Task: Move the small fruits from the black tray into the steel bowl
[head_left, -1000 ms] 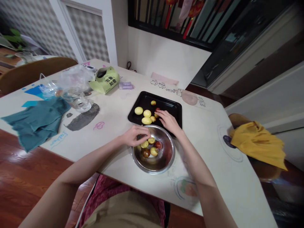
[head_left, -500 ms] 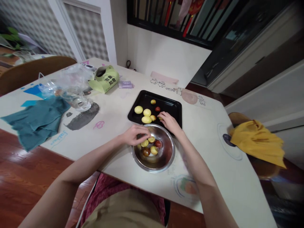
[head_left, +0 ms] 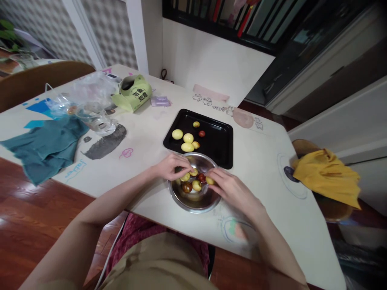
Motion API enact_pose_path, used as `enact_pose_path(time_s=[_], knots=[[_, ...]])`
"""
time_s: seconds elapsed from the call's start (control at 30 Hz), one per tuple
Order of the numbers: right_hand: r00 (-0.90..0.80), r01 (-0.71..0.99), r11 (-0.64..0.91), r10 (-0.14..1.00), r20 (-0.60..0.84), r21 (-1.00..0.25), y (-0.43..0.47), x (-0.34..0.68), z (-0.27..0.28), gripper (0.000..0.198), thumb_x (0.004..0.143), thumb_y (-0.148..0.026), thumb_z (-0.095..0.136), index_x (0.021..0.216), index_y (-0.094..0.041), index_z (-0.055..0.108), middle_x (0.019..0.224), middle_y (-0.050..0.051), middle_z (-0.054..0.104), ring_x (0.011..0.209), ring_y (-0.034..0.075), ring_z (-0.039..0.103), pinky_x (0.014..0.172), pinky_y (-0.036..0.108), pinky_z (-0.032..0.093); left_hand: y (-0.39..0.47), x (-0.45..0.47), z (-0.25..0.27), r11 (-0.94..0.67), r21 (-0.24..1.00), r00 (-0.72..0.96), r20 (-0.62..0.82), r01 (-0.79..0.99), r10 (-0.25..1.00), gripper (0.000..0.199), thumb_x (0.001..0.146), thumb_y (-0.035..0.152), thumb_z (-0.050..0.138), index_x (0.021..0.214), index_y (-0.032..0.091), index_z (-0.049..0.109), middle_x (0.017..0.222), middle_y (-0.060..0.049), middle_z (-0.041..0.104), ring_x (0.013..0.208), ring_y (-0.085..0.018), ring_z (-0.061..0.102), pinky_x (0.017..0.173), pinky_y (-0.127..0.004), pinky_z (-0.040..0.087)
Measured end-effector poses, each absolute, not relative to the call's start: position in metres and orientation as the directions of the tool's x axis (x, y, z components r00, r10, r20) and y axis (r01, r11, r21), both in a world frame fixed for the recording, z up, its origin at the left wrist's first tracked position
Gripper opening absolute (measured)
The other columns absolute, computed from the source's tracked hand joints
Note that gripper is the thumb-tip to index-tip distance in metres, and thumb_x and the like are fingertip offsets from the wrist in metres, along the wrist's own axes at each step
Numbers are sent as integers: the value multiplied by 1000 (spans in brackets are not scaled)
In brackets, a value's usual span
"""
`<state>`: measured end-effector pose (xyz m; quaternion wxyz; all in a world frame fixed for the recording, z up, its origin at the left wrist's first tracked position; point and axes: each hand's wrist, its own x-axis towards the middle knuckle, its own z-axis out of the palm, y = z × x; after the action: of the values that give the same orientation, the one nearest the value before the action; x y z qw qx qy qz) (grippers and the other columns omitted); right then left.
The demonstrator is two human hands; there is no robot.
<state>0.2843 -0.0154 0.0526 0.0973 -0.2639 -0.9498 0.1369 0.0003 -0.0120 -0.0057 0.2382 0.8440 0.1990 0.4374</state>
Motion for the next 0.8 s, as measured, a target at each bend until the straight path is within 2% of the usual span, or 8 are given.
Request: enact_pose_path(time_s=[0.1, 0.23, 0.47, 0.6, 0.8], knots=[[-844, 511, 815, 536, 21, -271, -25, 281, 45, 22, 93, -6, 67, 108, -22, 64, 109, 7, 74, 99, 26, 74, 84, 42, 64, -12, 0, -6, -800, 586, 538, 636, 130, 554, 19, 102, 19, 60, 103, 18, 79, 92, -12, 83, 83, -19, 80, 77, -26, 60], [-822, 559, 794, 568, -35, -238, -27, 275, 41, 31, 88, -1, 71, 111, -20, 64, 112, 9, 75, 101, 27, 75, 83, 40, 64, -12, 0, -7, -796, 591, 536, 632, 134, 560, 19, 102, 22, 61, 101, 18, 80, 91, -11, 83, 82, -19, 80, 77, -26, 60], [-782, 618, 734, 610, -127, -281, -30, 266, 35, 32, 86, -5, 77, 113, -18, 67, 119, 12, 74, 103, 28, 76, 87, 40, 63, -13, 1, -6, -809, 568, 534, 642, 151, 550, 21, 102, 18, 58, 101, 17, 79, 90, -11, 83, 81, -18, 80, 78, -25, 60], [-774, 625, 726, 624, -108, -287, -30, 263, 29, 31, 87, -5, 77, 113, -18, 67, 120, 12, 72, 104, 29, 75, 87, 41, 63, -14, 1, -5, -802, 576, 534, 633, 161, 561, 23, 103, 20, 57, 101, 17, 80, 90, -11, 83, 82, -18, 80, 77, -25, 61], [-776, 612, 739, 630, -33, -281, -30, 261, 21, 26, 87, -5, 76, 109, -18, 67, 111, 10, 73, 99, 29, 75, 83, 41, 63, -14, 0, -6, -781, 597, 542, 601, 185, 588, 25, 105, 25, 57, 101, 18, 80, 91, -10, 83, 82, -18, 80, 77, -26, 61]])
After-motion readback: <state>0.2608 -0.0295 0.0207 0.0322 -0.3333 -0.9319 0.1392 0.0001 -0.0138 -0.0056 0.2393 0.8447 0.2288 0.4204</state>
